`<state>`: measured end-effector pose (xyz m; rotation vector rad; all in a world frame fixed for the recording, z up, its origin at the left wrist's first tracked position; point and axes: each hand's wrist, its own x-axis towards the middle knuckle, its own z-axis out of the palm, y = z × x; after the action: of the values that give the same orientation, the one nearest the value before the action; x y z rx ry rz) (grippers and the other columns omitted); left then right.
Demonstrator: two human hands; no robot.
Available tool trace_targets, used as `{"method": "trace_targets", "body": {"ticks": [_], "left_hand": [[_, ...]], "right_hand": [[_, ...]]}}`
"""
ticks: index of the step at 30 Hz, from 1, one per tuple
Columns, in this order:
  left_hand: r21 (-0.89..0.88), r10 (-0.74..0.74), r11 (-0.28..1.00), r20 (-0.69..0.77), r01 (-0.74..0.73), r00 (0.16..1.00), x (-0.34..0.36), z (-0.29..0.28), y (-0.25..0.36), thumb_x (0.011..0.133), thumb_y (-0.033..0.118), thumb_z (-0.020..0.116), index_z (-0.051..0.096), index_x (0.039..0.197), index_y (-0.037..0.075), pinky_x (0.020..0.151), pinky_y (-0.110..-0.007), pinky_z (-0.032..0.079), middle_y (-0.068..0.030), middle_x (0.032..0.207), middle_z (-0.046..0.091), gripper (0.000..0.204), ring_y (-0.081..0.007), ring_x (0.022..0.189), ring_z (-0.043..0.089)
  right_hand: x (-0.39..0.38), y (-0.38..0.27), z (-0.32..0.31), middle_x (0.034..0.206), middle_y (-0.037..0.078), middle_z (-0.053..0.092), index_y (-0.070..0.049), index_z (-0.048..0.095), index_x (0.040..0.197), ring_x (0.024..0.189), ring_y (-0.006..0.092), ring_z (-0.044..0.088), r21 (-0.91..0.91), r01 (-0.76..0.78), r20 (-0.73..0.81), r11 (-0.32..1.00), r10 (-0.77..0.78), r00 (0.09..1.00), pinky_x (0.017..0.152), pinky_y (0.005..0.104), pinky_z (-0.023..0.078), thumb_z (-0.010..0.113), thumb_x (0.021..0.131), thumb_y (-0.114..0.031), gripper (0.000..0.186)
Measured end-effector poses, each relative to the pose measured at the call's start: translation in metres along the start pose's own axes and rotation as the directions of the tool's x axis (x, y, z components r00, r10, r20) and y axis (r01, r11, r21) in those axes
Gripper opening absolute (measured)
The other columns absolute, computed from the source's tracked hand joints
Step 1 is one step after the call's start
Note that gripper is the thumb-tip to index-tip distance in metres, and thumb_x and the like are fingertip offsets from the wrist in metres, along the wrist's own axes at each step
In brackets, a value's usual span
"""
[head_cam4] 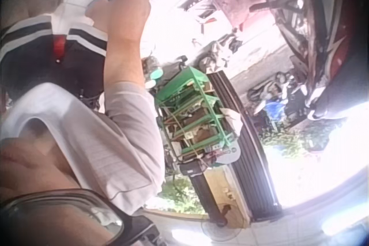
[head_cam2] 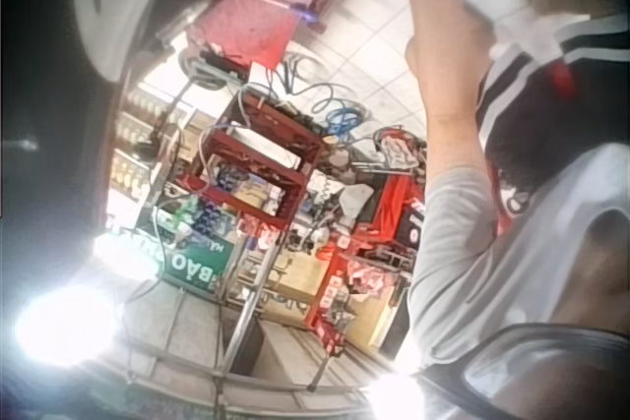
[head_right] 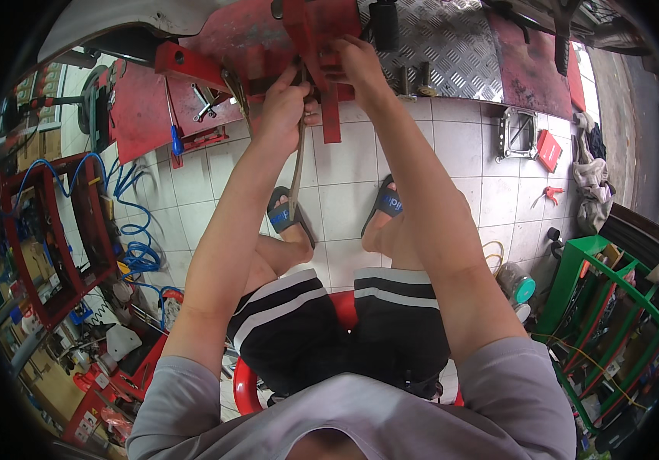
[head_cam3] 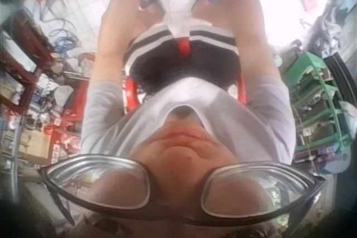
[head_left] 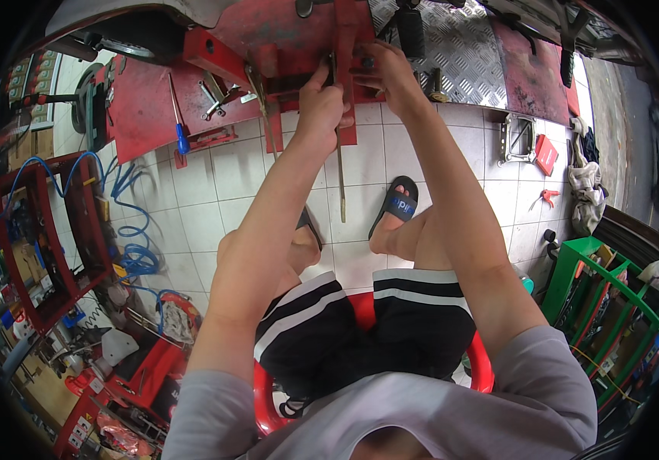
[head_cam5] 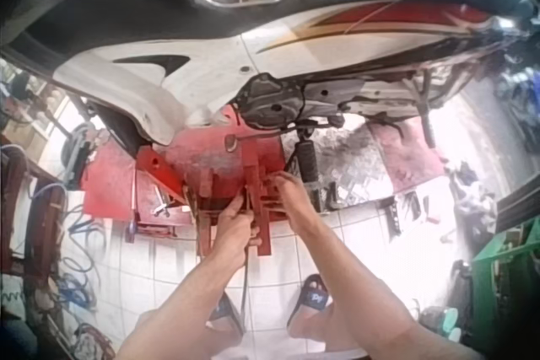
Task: The person is sitting on a stool in a workshop, working on a motorcycle part mounted on a red stand. They use a wrench to tighten a bolt on the part and then use a measuring tool to check dimensions.
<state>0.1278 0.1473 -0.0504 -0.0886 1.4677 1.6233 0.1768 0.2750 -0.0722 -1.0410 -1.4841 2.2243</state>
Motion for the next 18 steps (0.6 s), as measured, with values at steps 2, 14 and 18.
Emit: {"method": "trace_targets", "body": {"ticks": [2, 14, 18], "left_hand": [[0.013, 0.000, 1.000, -0.012, 0.000, 1.000, 0.0007, -0.0019, -0.0006, 0.090, -0.003, 0.038, 0.046, 0.132, 0.015, 0.046, -0.023, 0.030, 0.0014, 0.086, 0.053, 0.046, -0.0078, 0.059, 0.038], [0.030, 0.002, 1.000, 0.010, -0.002, 1.000, -0.0032, -0.0004, 0.0028, 0.091, -0.001, 0.039, 0.044, 0.135, 0.016, 0.048, -0.023, 0.031, 0.0014, 0.089, 0.052, 0.048, -0.0079, 0.061, 0.038], [0.038, 0.003, 0.999, 0.007, -0.003, 1.000, -0.0036, -0.0002, 0.0030, 0.091, -0.001, 0.039, 0.044, 0.136, 0.016, 0.049, -0.023, 0.031, 0.0008, 0.090, 0.051, 0.048, -0.0081, 0.062, 0.038]], "right_hand": [[-0.0018, -0.0017, 0.0039, 0.102, 0.007, 0.065, -0.004, 0.061, 0.115, 0.087, 0.0211, 0.063, -0.014, 0.000, -0.005, 1.000, 0.000, 1.000, 0.077, 0.0354, 0.052, 0.047, 0.090, -0.019, 0.033], [-0.0020, -0.0045, 0.0023, 0.116, 0.010, 0.060, 0.000, 0.057, 0.119, 0.093, 0.0245, 0.063, -0.042, -0.025, 0.016, 0.999, 0.026, 1.000, 0.084, 0.0349, 0.050, 0.045, 0.092, -0.021, 0.036], [-0.0032, -0.0033, 0.0042, 0.117, 0.010, 0.060, -0.001, 0.058, 0.118, 0.093, 0.0242, 0.062, -0.043, -0.028, 0.015, 0.999, 0.029, 0.999, 0.084, 0.0351, 0.049, 0.045, 0.092, -0.021, 0.036]]}}
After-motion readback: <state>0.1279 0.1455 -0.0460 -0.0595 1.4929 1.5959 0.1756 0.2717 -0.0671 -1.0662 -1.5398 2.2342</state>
